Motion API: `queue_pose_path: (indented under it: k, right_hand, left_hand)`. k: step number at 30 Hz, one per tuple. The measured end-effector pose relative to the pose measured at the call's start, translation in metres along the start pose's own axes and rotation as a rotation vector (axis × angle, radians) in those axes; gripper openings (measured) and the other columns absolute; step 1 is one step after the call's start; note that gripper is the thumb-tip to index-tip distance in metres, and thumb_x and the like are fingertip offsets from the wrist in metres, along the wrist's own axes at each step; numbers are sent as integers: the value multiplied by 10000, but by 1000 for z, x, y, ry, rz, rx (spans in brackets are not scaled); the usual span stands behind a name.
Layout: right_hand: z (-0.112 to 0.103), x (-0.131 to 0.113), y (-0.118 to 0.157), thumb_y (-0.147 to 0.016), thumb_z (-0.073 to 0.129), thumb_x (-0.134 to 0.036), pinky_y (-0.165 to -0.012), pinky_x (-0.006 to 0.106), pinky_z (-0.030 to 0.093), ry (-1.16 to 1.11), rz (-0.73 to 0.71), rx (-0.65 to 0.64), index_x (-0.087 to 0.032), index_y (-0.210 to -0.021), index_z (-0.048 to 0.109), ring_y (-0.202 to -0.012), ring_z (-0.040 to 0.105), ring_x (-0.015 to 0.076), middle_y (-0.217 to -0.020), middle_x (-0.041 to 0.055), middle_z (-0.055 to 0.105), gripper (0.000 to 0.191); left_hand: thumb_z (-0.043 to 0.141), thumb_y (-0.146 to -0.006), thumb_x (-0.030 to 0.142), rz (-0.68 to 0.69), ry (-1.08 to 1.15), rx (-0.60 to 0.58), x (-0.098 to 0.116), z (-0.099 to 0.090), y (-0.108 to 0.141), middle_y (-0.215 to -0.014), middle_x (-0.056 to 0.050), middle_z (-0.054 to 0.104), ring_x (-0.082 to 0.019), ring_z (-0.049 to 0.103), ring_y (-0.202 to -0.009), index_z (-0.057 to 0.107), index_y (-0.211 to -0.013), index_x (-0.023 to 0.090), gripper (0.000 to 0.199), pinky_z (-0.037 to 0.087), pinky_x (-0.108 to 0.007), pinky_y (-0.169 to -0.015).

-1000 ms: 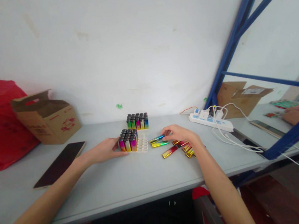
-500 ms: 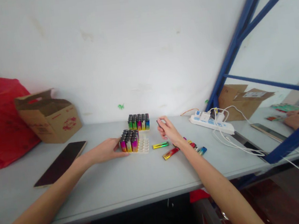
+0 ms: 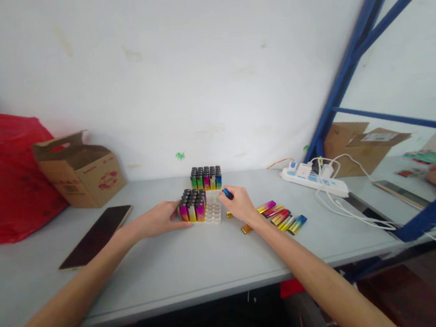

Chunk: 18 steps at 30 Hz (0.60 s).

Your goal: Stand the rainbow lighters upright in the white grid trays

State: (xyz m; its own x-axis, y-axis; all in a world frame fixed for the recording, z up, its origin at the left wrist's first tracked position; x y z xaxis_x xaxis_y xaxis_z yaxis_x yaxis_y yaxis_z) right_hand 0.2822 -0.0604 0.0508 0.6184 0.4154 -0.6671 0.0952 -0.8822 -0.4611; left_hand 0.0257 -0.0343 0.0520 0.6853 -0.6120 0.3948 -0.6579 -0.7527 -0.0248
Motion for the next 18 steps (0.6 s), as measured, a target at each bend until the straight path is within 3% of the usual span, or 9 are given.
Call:
queue_pose_path:
  k: [5, 10, 15, 18]
  right_hand:
    - [2, -1, 0, -981, 446, -546, -605, 267, 320, -15, -37, -54, -217, -741, 457, -625, 420, 139, -634, -34, 445, 408]
    - [6, -5, 0, -1023, 396, -547, -663, 267, 414, -21, -147, -117, -213, -820, 511, -789, 538, 180, -840, 43, 581, 407]
    - [6, -7, 2, -1033, 416, -544, -650, 274, 393, 64, -141, -139, -221, -739, 458, -629, 518, 152, -667, -11, 562, 438]
    - [4, -6, 2, -1041, 427, -517, -664, 272, 419, 11, -123, -110, -219, -785, 493, -660, 592, 160, -725, 5, 656, 399]
  left_hand:
    - [637, -808, 657, -9, -5, 11, 0, -1, 0, -1028, -80, 753, -273, 705, -885, 633, -1128, 208, 551, 503, -319, -767]
    - [620, -819, 662, -1, -5, -7, 0, -2, 0, -947, -50, 745, -240, 676, -790, 642, -1125, 210, 546, 465, -293, -678]
    - [615, -814, 671, -5, -15, -19, 1, -4, 1, -840, -32, 705, -213, 621, -694, 649, -1114, 188, 569, 407, -282, -615]
    - [628, -808, 664, 3, -6, -35, 2, -5, 1, -841, -24, 691, -195, 594, -679, 639, -1125, 186, 574, 388, -270, -610]
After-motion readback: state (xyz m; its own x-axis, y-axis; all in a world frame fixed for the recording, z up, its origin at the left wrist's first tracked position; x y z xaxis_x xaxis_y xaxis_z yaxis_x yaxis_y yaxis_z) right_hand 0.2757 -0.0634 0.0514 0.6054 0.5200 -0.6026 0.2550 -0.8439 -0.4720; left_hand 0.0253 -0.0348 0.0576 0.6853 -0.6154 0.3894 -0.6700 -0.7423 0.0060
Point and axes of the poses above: each hand's wrist, its own y-axis away from the middle knuckle, its own z-axis out of the palm, x = y × z, the point moved 3 cm from there along -y, towards the middle knuckle
